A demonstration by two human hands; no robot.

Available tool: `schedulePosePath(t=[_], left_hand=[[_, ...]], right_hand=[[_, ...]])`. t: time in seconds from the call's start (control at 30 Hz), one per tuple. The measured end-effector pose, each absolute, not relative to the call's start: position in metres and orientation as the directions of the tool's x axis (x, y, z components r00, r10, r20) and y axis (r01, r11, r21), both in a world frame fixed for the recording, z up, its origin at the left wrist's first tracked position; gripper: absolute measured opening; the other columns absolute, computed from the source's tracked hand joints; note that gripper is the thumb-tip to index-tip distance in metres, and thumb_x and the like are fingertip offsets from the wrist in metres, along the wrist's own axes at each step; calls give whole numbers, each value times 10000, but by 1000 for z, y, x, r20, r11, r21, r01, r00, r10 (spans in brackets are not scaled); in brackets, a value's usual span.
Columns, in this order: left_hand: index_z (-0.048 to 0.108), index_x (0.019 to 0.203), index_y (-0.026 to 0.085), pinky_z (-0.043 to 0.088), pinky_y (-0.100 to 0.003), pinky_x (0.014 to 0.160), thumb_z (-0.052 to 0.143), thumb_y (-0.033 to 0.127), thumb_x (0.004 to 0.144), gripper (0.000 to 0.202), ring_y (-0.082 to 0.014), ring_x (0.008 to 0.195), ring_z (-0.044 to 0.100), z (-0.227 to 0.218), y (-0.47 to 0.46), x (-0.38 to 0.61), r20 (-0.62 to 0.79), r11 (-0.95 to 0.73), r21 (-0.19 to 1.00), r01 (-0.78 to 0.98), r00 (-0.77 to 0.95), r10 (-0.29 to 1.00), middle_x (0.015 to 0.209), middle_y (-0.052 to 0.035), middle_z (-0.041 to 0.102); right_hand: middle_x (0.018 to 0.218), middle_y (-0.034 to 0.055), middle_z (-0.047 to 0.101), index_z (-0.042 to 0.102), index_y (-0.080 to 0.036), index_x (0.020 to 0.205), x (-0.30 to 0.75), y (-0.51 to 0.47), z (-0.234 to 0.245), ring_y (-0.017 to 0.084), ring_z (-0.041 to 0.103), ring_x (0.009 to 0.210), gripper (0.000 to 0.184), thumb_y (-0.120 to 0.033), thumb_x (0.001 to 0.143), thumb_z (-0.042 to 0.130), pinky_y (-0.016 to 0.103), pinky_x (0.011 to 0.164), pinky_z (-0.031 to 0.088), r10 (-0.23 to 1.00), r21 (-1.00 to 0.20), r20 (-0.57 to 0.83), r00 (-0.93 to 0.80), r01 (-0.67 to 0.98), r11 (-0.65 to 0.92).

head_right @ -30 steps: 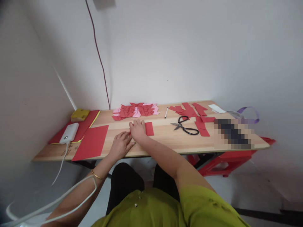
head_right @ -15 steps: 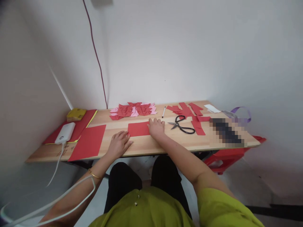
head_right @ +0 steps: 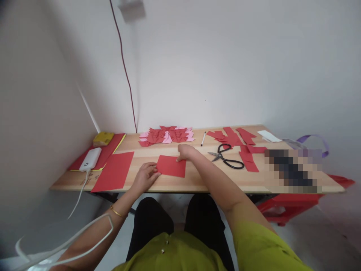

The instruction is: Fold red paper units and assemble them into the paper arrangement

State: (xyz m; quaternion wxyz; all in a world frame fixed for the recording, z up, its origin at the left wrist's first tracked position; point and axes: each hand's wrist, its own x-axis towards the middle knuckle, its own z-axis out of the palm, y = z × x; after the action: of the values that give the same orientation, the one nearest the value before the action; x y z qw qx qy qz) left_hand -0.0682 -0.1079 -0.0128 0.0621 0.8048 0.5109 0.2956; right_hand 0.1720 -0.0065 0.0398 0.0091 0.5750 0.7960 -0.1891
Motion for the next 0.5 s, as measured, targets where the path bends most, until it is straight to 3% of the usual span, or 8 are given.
schedulePosePath(t=[0.13,0.3,0.4,0.5], left_hand=[[603,765,181,447,-393,892,684,303,732,151,-230,1003,556,-16,-105,-69,427,-479,425,768,297,854,1048,-96,637],[606,745,186,428,-416,901,702,308,708,159,-241,1007,556,-18,-104,-70,411,-460,507,729,264,872,1048,-97,635],[649,861,193,430,-404,900,747,341,651,275,-236,994,570,-14,-94,-67,366,-368,670,645,145,919,1057,-92,635],[630,1028,165,468,-339,804,784,382,601,503,-202,869,613,-3,-72,-62,189,-125,913,388,-130,973,948,-91,659]], right_hand=[[791,71,686,684,-148,792,170,-12,41,202,616,748,245,-321,634,754,253,608,395,867,-357,-280,-413,883,305],[717,8,637,626,-173,761,183,-15,24,128,548,655,107,-268,713,643,217,555,351,864,-537,-123,-488,765,356],[682,-9,571,559,-167,724,192,-11,15,111,487,621,125,-282,730,606,208,540,331,870,-716,59,-490,587,379],[666,-27,519,515,-173,728,195,-6,13,105,457,612,188,-331,726,616,209,552,333,847,-818,137,-514,424,389]])
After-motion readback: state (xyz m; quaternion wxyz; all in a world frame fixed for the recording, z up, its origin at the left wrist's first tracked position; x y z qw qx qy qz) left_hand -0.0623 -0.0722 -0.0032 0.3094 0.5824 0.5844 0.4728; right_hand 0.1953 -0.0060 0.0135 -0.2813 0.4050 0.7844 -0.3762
